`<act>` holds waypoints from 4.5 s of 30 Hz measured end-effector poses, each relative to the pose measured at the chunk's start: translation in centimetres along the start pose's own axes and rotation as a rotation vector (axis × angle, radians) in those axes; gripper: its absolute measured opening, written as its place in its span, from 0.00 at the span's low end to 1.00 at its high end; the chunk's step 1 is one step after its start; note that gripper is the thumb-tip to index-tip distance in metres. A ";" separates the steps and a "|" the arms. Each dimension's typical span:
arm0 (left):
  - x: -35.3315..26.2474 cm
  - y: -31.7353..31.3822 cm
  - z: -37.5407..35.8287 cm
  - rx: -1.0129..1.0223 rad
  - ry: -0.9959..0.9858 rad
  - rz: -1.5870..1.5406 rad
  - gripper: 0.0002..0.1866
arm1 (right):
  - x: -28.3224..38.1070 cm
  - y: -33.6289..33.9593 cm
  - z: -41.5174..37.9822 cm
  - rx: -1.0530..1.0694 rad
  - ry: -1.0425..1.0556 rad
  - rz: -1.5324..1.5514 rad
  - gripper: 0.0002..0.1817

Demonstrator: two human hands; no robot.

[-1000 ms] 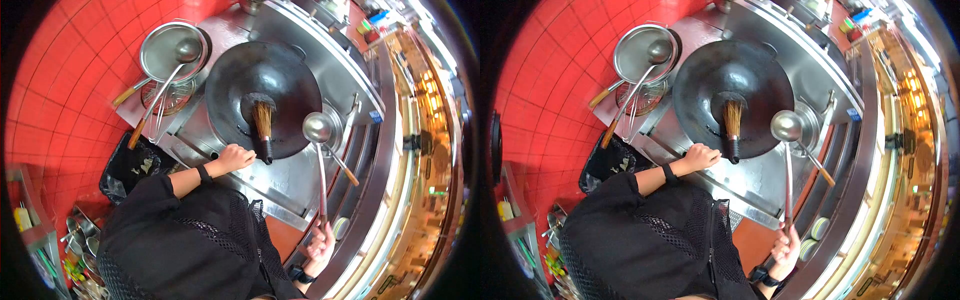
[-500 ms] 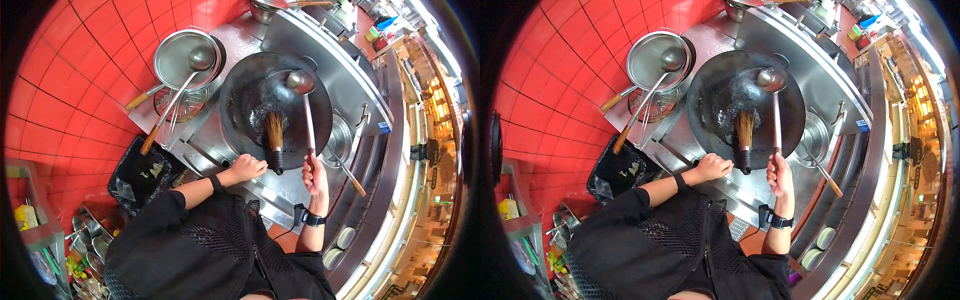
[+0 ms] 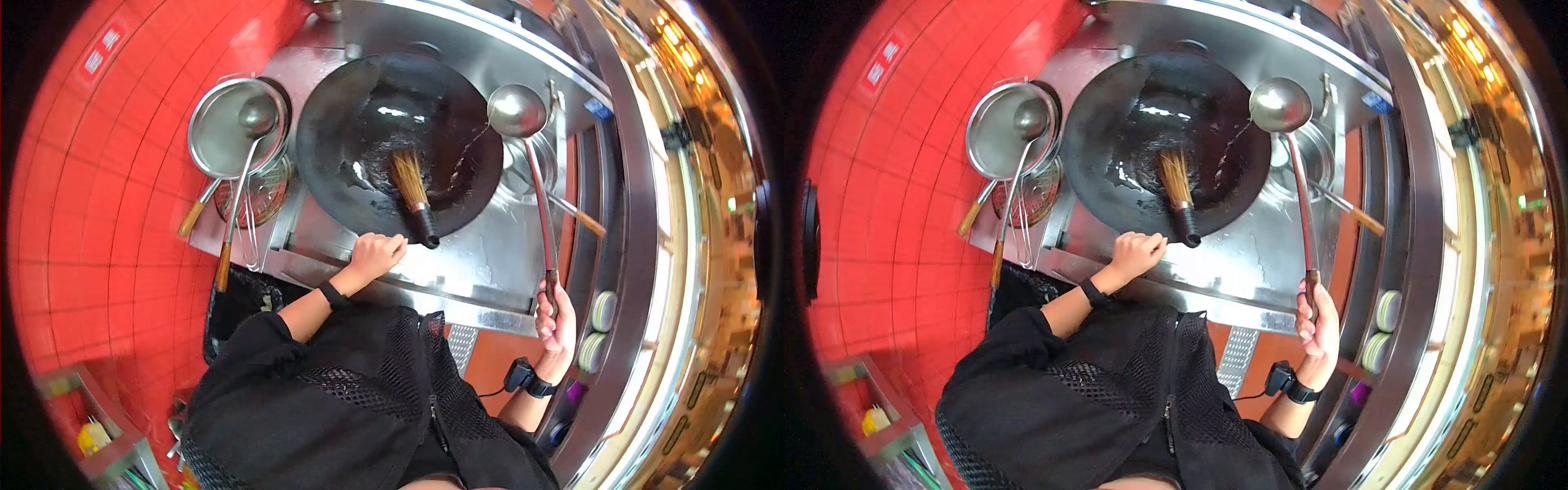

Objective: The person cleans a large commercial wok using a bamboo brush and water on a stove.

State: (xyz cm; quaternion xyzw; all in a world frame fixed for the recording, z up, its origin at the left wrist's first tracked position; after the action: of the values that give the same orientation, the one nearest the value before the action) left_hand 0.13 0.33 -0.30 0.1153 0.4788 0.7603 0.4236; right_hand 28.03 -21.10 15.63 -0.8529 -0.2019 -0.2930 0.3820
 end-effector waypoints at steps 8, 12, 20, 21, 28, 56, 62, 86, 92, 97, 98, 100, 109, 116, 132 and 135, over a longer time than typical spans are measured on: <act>-0.2 -0.1 0.2 0.016 0.000 0.090 0.14 | -0.2 5.9 3.2 -0.263 0.100 -0.328 0.13; -0.6 0.1 0.3 -0.001 0.029 0.167 0.14 | -1.7 10.0 9.1 -0.302 0.069 -0.373 0.14; -1.1 0.1 0.2 0.000 0.104 0.213 0.14 | -4.1 12.0 18.1 -0.268 0.067 -0.425 0.14; -1.2 0.2 0.3 0.013 0.102 0.206 0.13 | -4.2 11.6 18.4 -0.273 0.042 -0.405 0.14; -1.2 0.0 0.2 0.034 0.103 0.231 0.13 | -1.0 11.7 18.7 0.195 -0.387 0.734 0.12; 1.4 0.0 -0.5 -0.049 -0.090 -0.188 0.09 | -6.9 -6.3 -9.4 0.071 -0.377 0.673 0.19; 1.8 0.0 -0.5 -0.028 -0.132 -0.212 0.08 | -9.4 -10.4 -2.1 0.075 -0.553 0.395 0.16; 1.2 0.5 0.2 0.053 -0.171 -0.216 0.07 | -11.1 -11.3 -4.8 -0.099 0.058 -0.126 0.12; 1.0 0.3 0.1 0.081 -0.125 -0.157 0.09 | -7.7 -7.7 -3.9 -0.163 0.193 -0.019 0.12; 0.7 1.4 0.5 0.182 -0.102 -0.138 0.10 | -3.4 -0.1 2.1 -0.405 0.323 -0.605 0.10; 0.7 1.4 0.5 0.201 -0.082 -0.123 0.11 | -2.5 2.0 3.8 -0.413 0.314 -0.634 0.10; 0.4 1.4 0.5 0.214 -0.038 -0.079 0.11 | -1.0 5.9 7.8 -0.386 0.276 -0.672 0.12; -1.7 2.5 1.2 0.207 0.294 -0.061 0.06 | -0.4 11.2 20.6 -0.446 0.420 -1.454 0.17; -7.9 3.6 -1.1 -0.035 0.382 0.190 0.09 | -2.9 14.1 24.4 -0.471 0.541 -1.565 0.14; -9.9 -1.9 -30.8 0.661 0.984 -0.642 0.09 | -1.9 13.7 21.7 -0.498 0.486 -1.494 0.21; -11.3 -2.6 -38.6 0.822 0.946 -0.504 0.09 | -1.1 17.5 19.6 -0.443 0.615 -1.399 0.26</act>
State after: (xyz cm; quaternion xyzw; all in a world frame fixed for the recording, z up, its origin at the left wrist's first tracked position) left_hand -13.92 -32.03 -19.73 -0.1934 0.8754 0.3626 0.2546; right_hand 43.93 -17.16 -4.96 -0.4653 -0.5132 -0.7205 -0.0303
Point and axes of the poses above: each hand's wrist, its own z-axis towards the middle knuckle, its own y-axis out of the back of the hand, x = y × z, the point moved 1 cm from there along z, towards the middle knuckle, and after that the axes turned 10 degrees about z, right-handed, at the moved point
